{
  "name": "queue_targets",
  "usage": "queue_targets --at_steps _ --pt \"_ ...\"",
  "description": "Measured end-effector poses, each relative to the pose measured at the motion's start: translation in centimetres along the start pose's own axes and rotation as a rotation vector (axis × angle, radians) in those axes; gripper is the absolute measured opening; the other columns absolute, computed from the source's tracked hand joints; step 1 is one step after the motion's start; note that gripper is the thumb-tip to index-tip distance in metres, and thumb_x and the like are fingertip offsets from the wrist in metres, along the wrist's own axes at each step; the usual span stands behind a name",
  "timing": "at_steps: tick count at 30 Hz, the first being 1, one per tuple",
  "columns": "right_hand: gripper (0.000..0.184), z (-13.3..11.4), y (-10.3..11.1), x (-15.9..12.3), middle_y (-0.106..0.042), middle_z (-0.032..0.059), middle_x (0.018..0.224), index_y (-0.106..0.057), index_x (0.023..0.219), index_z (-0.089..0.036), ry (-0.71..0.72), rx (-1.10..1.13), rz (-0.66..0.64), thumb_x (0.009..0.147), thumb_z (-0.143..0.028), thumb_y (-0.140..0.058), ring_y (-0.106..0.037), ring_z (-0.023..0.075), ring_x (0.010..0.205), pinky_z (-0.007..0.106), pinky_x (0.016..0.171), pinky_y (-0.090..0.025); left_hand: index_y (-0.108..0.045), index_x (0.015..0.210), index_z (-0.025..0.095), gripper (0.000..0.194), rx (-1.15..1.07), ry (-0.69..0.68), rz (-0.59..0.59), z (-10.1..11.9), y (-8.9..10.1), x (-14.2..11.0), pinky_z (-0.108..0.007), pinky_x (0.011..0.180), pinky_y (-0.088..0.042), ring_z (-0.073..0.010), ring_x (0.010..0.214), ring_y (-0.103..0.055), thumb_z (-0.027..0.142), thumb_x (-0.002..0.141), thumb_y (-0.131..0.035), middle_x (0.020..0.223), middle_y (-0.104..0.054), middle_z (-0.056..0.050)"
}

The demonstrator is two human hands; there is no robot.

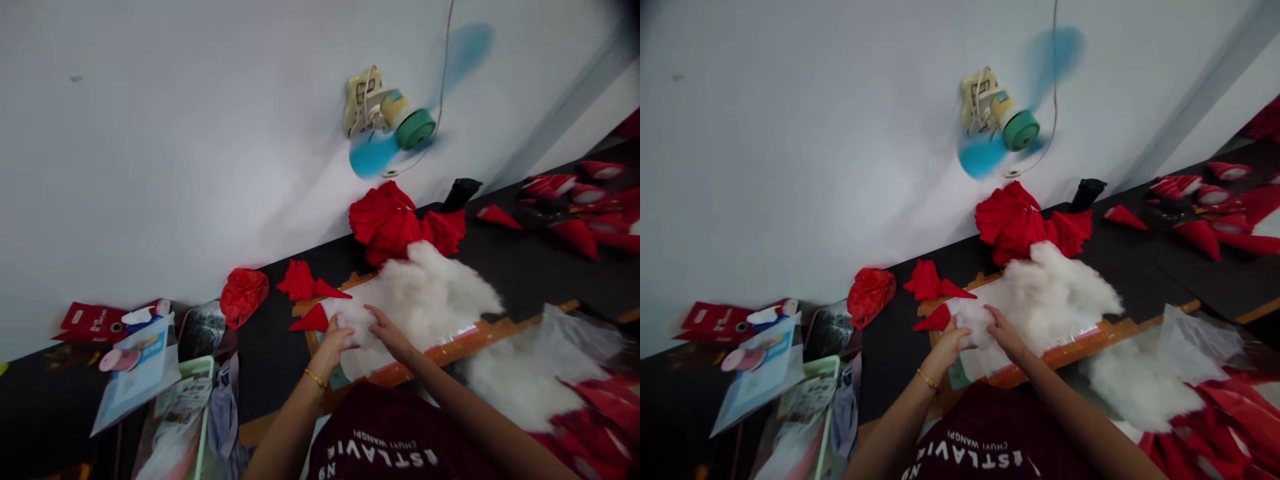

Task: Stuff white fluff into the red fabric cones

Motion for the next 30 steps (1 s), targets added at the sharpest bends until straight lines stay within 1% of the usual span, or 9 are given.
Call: queue_targets --at_steps 4,8,10,14,18,20,24,27,30 --pt "0.050 -0.5 0.0 0.1 -0.067 0.0065 0.124 -0.056 0.132 -0.028 -0.072 0.070 -0.008 0.088 -0.051 -0.048 -0.066 0.0243 0.100 0.034 0.074 -0.057 -0.056 0.122 0.022 0.063 -0.038 0.006 -0.057 -0.8 -1.5 0.5 -0.034 0.075 -0.056 -0.0214 0.084 -0.067 0.016 0.060 -0.068 0.103 -0.070 -0.008" --pt "0.037 0.1 0.9 2.0 -0.071 0.0079 0.096 -0.068 0.104 -0.022 0.007 -0.205 0.097 0.086 -0.048 -0.049 -0.066 0.0220 0.074 0.035 0.063 -0.056 -0.062 0.108 0.020 0.046 -0.041 0.009 -0.044 -1.3 -2.4 1.4 -0.033 0.074 -0.056 -0.0196 0.078 -0.065 0.017 0.062 -0.065 0.091 -0.071 -0.006" --pt "0.032 0.7 1.0 2.6 -0.071 0.0079 0.091 -0.068 0.098 -0.020 0.042 -0.255 0.132 0.082 -0.043 -0.051 -0.065 0.0215 0.068 0.038 0.068 -0.057 -0.061 0.104 0.019 0.041 -0.037 0.011 -0.003 -1.3 -2.5 1.8 -0.033 0.070 -0.056 -0.0178 0.071 -0.063 0.019 0.063 -0.063 0.087 -0.069 -0.004" --pt "0.038 0.8 0.4 2.0 -0.070 0.0118 0.115 -0.067 0.111 -0.020 0.140 -0.266 0.127 0.083 -0.042 -0.053 -0.065 0.0285 0.104 0.046 0.097 -0.051 -0.060 0.100 0.018 0.032 -0.022 0.026 0.097 -1.5 -2.3 2.2 -0.030 0.065 -0.054 -0.0161 0.066 -0.061 0.024 0.068 -0.064 0.083 -0.067 -0.003" --pt "0.053 -0.3 -1.0 0.6 -0.050 0.0137 0.150 -0.062 0.127 -0.022 0.354 -0.352 -0.010 0.077 -0.037 -0.066 -0.046 0.0330 0.136 0.052 0.115 -0.036 -0.059 0.089 0.019 0.021 -0.034 0.023 0.151 -1.9 -3.0 2.1 -0.027 0.063 -0.052 -0.0155 0.069 -0.059 0.032 0.074 -0.065 0.077 -0.063 -0.001" --pt "0.044 -0.4 -0.8 0.8 -0.057 0.0145 0.142 -0.068 0.117 -0.020 0.360 -0.343 -0.040 0.074 -0.029 -0.065 -0.050 0.0331 0.131 0.051 0.113 -0.038 -0.057 0.085 0.018 0.020 -0.034 0.037 0.144 -1.9 -3.5 2.0 -0.029 0.063 -0.053 -0.0148 0.065 -0.057 0.034 0.075 -0.065 0.074 -0.060 -0.001" --pt "0.022 0.5 2.3 2.4 -0.074 0.0112 0.094 -0.069 0.088 -0.020 0.170 -0.228 0.068 0.077 -0.029 -0.052 -0.065 0.0292 0.093 0.048 0.093 -0.051 -0.058 0.096 0.018 0.033 -0.026 0.069 0.092 -0.8 -3.4 1.2 -0.036 0.065 -0.058 -0.0190 0.070 -0.064 0.040 0.075 -0.071 0.084 -0.062 -0.005" --pt "0.029 0.5 3.8 2.7 -0.073 0.0074 0.086 -0.067 0.092 -0.021 0.115 -0.171 0.074 0.085 -0.033 -0.042 -0.065 0.0251 0.079 0.042 0.078 -0.055 -0.059 0.117 0.019 0.051 -0.023 0.042 0.035 0.5 -3.1 0.3 -0.038 0.070 -0.061 -0.0240 0.091 -0.066 0.046 0.075 -0.073 0.113 -0.063 -0.013" --pt "0.031 0.7 3.1 2.2 -0.073 0.0055 0.088 -0.066 0.102 -0.021 0.017 -0.006 -0.006 0.086 -0.038 -0.044 -0.065 0.0225 0.075 0.037 0.071 -0.055 -0.049 0.139 0.028 0.071 0.011 -0.038 -0.072 1.1 -4.1 -0.4 -0.037 0.076 -0.061 -0.0247 0.106 -0.063 0.042 0.075 -0.077 0.133 -0.057 -0.012"
Point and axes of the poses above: each hand's wrist, its own x-axis towards the middle knuckle, its own y-axis out of the back of the hand, z = x × y, the point moved 5 cm from there along x, towards the middle knuckle
